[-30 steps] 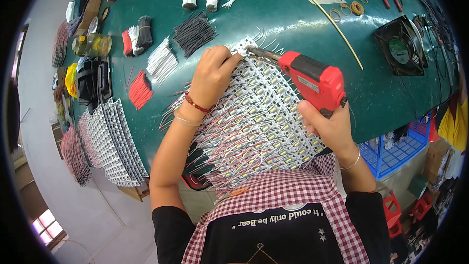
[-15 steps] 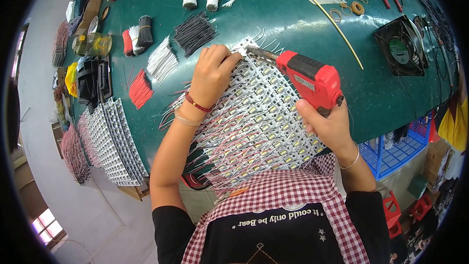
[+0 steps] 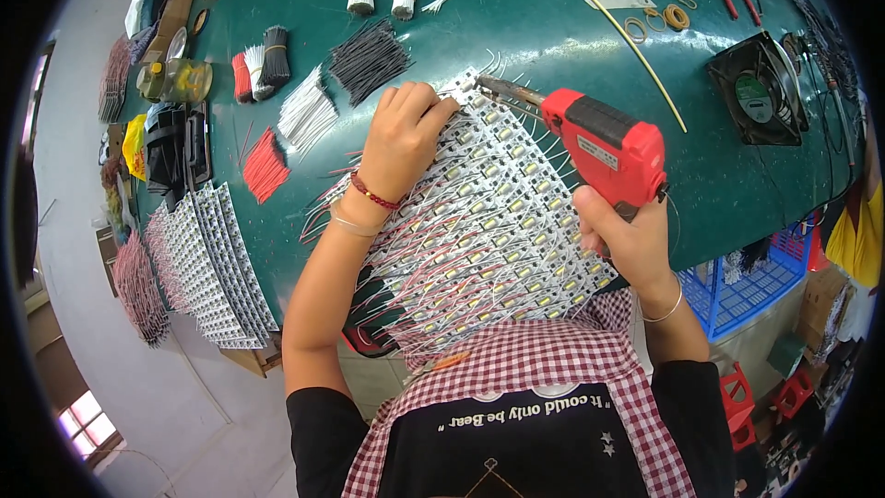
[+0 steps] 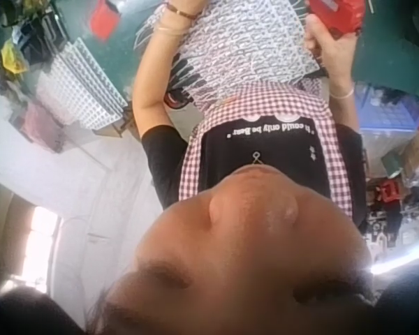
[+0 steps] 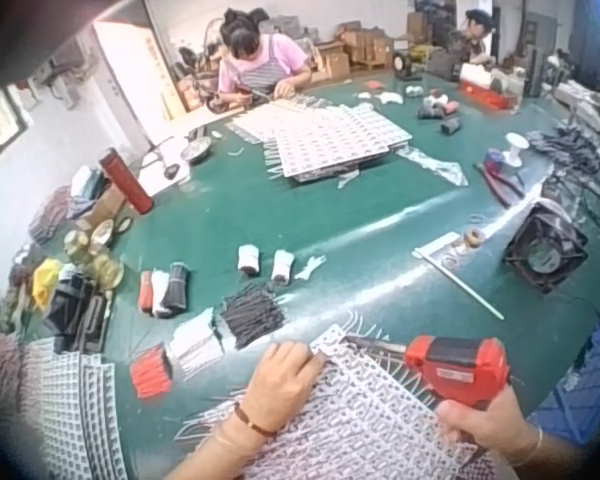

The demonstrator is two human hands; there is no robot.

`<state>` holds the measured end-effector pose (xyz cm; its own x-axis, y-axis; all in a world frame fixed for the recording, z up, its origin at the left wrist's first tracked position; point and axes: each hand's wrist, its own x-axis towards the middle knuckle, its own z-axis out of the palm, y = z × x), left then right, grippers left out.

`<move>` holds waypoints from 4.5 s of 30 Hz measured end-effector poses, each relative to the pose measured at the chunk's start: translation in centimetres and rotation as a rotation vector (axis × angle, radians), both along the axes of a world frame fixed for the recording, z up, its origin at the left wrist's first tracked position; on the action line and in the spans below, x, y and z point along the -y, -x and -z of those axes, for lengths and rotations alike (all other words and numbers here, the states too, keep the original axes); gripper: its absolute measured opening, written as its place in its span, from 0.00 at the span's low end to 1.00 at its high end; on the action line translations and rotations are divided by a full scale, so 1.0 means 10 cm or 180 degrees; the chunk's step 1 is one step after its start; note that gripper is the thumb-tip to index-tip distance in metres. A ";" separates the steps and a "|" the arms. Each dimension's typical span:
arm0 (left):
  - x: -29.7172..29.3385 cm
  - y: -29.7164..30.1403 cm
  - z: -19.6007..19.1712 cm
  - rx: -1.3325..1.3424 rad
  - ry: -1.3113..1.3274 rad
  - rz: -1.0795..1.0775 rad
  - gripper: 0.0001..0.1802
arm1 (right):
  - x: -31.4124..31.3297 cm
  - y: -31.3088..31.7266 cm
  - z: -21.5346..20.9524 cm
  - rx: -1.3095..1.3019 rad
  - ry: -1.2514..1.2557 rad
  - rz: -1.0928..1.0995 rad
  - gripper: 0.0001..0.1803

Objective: The person solders connections on a sheet of circuit boards using a soldering gun, holding the board in place with one hand while applying the heated tip to various points.

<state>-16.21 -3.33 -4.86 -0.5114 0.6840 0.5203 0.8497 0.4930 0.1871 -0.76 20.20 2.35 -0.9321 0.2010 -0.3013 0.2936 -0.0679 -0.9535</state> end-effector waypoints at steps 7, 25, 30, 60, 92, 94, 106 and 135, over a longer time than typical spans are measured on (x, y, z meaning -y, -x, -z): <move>0.00 0.01 -0.04 -0.0185 0.0016 -0.0046 0.07 | -0.03 -0.06 -0.01 -0.0088 0.0175 -0.0032 0.13; -0.06 -0.11 -0.07 0.0284 -0.0183 0.0217 0.13 | -0.03 -0.21 0.03 0.0178 0.0164 0.0002 0.06; -0.06 -0.12 -0.07 0.0266 -0.0119 0.0251 0.13 | -0.03 -0.21 0.02 0.0271 0.0095 -0.0042 0.06; -0.11 -0.32 -0.16 0.0189 -0.0171 0.0271 0.14 | -0.10 -0.49 0.08 0.0090 0.0358 0.0002 0.13; -0.10 -0.36 -0.14 0.0216 0.0104 0.0256 0.13 | -0.06 -0.57 0.10 0.0327 0.0421 0.0084 0.05; -0.10 -0.37 -0.14 0.0215 0.0141 0.0258 0.13 | -0.07 -0.57 0.09 0.0301 0.0450 0.0107 0.05; -0.15 -0.39 -0.22 0.0037 0.0383 0.0290 0.09 | -0.03 -0.57 0.10 0.0362 0.0213 0.0022 0.06; -0.50 -1.54 -0.78 0.2385 -0.1782 0.0036 0.15 | 0.18 -0.64 -0.16 -0.0319 -0.0062 -0.0617 0.14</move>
<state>-0.82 1.65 2.98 -0.8416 0.4403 0.3127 0.4154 0.1579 0.8958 5.65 18.42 3.91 -0.9790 0.0199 -0.2031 0.2031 -0.0008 -0.9792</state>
